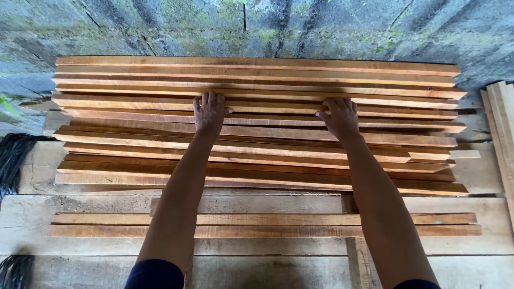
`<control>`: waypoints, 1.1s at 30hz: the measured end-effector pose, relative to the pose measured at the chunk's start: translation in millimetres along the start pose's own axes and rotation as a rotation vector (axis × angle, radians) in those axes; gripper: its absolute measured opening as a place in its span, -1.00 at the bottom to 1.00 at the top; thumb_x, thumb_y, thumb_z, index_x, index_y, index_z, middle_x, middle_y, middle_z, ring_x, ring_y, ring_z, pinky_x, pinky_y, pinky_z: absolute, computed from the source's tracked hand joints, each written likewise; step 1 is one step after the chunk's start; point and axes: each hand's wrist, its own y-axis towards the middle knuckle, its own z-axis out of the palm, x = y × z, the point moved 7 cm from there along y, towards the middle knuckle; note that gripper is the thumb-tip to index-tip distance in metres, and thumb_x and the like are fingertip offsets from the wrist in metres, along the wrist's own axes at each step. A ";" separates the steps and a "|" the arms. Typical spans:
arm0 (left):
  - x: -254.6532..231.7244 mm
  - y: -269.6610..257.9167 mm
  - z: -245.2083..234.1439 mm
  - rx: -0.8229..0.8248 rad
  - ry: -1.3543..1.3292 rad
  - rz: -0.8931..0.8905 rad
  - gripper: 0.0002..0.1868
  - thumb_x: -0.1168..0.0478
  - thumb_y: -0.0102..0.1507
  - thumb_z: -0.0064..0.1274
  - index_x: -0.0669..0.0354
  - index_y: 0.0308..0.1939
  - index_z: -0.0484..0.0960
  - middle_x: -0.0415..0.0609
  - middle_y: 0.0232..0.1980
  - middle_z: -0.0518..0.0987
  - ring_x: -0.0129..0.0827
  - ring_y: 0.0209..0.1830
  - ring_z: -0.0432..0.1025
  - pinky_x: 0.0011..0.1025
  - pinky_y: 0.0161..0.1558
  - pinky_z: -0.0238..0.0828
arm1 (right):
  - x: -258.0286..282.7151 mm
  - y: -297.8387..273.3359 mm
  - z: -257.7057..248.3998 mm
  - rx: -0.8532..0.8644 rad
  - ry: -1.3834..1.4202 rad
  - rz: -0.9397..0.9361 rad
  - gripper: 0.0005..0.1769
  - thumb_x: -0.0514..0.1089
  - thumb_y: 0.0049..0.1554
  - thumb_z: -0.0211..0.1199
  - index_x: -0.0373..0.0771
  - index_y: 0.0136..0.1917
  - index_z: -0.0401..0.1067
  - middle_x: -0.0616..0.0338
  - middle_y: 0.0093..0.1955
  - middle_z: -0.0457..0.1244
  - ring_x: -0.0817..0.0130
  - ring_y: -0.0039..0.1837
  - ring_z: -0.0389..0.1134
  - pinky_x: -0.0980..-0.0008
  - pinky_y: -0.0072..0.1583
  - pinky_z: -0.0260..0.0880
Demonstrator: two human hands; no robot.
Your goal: Sorting and stacking long wooden planks on a workbench.
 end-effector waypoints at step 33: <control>-32.5 -260.6 -258.0 -0.270 -0.261 0.030 -0.36 0.04 -0.17 0.54 0.01 -0.06 0.63 -0.14 0.01 0.52 -0.19 0.13 0.39 -0.05 0.56 0.01 | 132.0 -233.6 -228.0 -0.331 -0.063 -0.212 -0.43 0.07 0.10 0.42 -0.24 0.29 0.48 0.00 0.17 0.29 0.02 0.22 0.34 0.05 0.34 0.31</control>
